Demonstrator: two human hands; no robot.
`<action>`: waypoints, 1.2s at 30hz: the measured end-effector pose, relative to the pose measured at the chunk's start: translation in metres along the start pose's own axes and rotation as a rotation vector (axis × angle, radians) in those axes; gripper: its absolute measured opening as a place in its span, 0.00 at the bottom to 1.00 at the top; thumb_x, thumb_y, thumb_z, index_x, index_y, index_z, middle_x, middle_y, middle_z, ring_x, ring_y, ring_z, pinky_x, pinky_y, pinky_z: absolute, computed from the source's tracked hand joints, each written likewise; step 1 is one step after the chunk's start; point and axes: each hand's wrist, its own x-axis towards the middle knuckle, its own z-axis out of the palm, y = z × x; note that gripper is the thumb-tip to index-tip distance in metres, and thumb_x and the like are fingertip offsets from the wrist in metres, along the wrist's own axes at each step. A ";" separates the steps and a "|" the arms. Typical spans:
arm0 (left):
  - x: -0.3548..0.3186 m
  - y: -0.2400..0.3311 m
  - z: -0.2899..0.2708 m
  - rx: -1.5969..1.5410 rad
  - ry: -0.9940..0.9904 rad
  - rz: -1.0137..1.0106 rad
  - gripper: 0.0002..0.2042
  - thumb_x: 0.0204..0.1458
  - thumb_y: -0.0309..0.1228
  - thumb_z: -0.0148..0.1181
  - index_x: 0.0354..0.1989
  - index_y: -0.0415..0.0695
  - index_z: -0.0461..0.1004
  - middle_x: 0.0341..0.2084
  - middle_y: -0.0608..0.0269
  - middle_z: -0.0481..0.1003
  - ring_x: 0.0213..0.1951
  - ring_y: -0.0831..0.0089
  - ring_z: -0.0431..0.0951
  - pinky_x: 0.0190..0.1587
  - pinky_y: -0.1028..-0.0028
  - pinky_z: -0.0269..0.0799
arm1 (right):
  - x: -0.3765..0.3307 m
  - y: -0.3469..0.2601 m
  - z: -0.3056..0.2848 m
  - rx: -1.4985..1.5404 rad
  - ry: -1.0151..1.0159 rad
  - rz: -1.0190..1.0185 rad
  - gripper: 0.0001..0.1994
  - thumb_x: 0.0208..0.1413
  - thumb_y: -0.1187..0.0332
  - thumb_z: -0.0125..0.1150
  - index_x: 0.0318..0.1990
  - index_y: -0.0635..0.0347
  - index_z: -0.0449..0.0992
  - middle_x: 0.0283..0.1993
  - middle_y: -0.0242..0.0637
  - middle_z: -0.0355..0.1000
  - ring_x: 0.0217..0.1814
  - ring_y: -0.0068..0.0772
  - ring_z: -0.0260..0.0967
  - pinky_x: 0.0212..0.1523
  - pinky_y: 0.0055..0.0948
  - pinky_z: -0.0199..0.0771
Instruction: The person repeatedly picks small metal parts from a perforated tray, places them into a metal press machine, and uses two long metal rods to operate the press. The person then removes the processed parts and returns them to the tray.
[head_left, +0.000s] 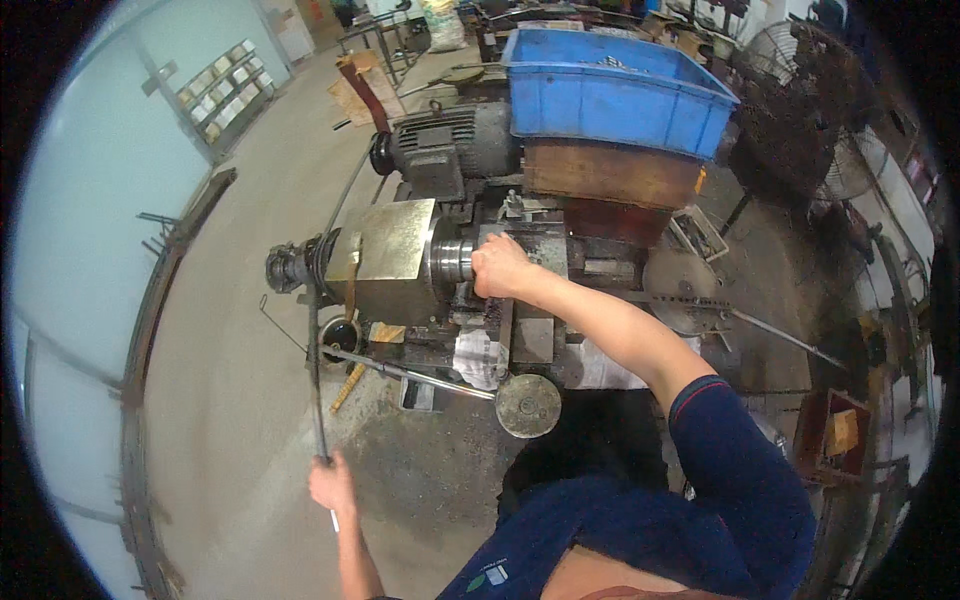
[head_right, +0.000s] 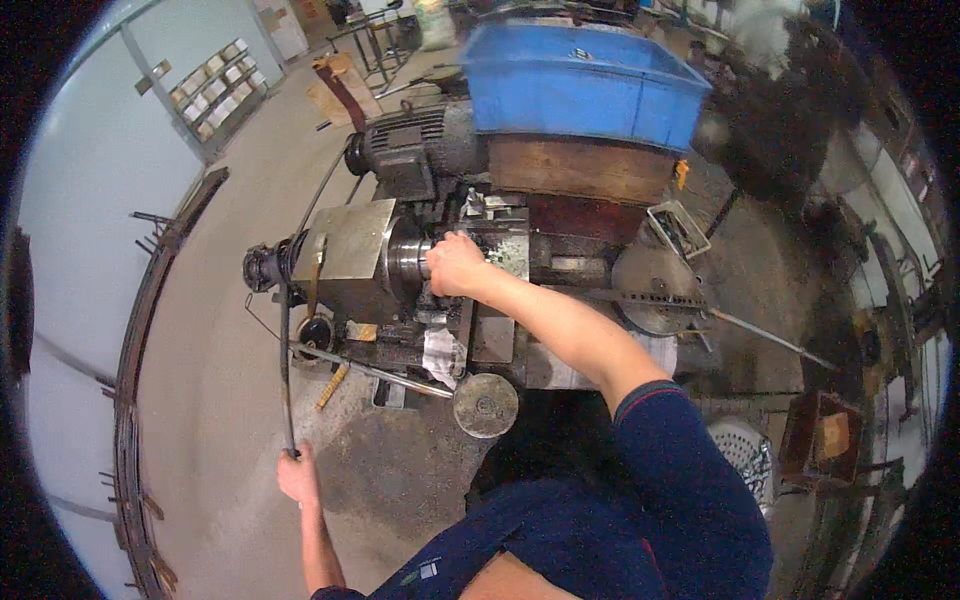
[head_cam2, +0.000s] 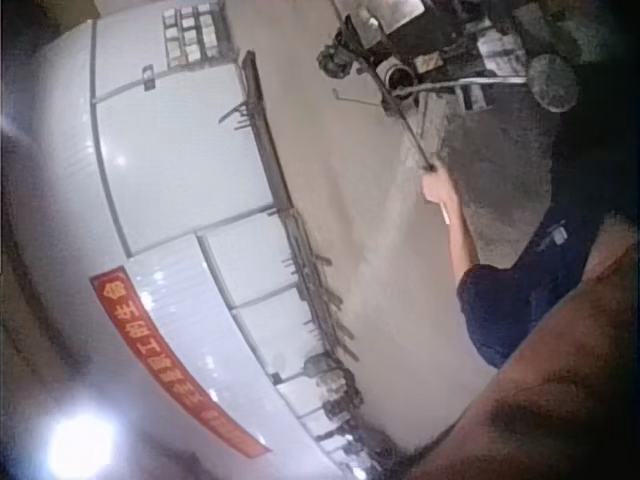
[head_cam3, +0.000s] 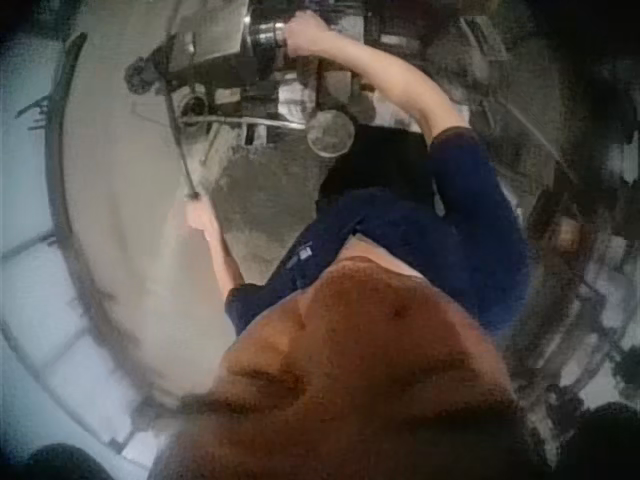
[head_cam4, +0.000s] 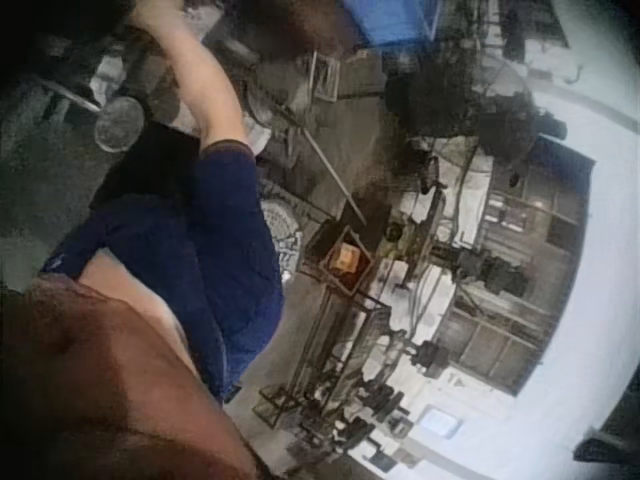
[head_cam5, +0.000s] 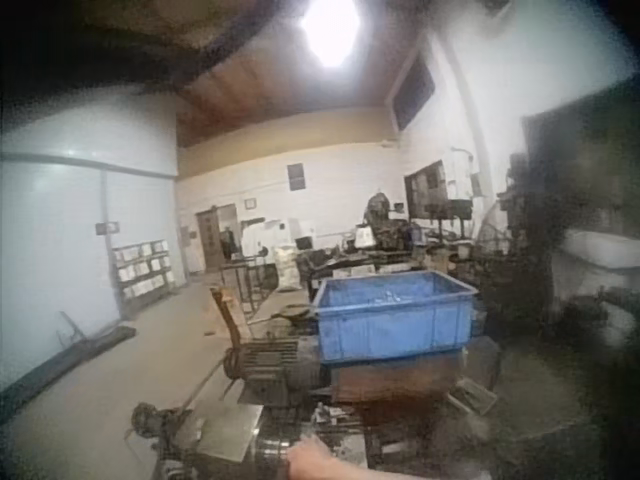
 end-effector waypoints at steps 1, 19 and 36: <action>-0.011 0.006 0.004 0.044 0.094 0.017 0.22 0.41 0.48 0.56 0.31 0.38 0.71 0.24 0.48 0.74 0.30 0.50 0.74 0.33 0.57 0.68 | -0.003 0.000 -0.003 0.011 0.027 0.021 0.12 0.29 0.65 0.57 0.25 0.59 0.77 0.32 0.42 0.73 0.42 0.42 0.66 0.47 0.36 0.62; -0.010 0.003 0.004 -0.054 0.075 0.092 0.21 0.38 0.38 0.58 0.38 0.34 0.69 0.30 0.43 0.72 0.35 0.50 0.73 0.37 0.59 0.67 | -0.063 0.143 -0.214 -0.130 0.878 0.218 0.24 0.29 0.65 0.59 0.42 0.55 0.74 0.56 0.52 0.57 0.51 0.51 0.59 0.51 0.40 0.62; -0.007 0.130 -0.118 -0.363 0.008 1.015 0.16 0.51 0.40 0.51 0.39 0.40 0.73 0.23 0.51 0.75 0.22 0.62 0.74 0.25 0.67 0.68 | -0.564 0.123 0.067 0.317 0.291 1.249 0.15 0.32 0.63 0.56 0.31 0.57 0.78 0.29 0.45 0.72 0.34 0.45 0.70 0.37 0.35 0.70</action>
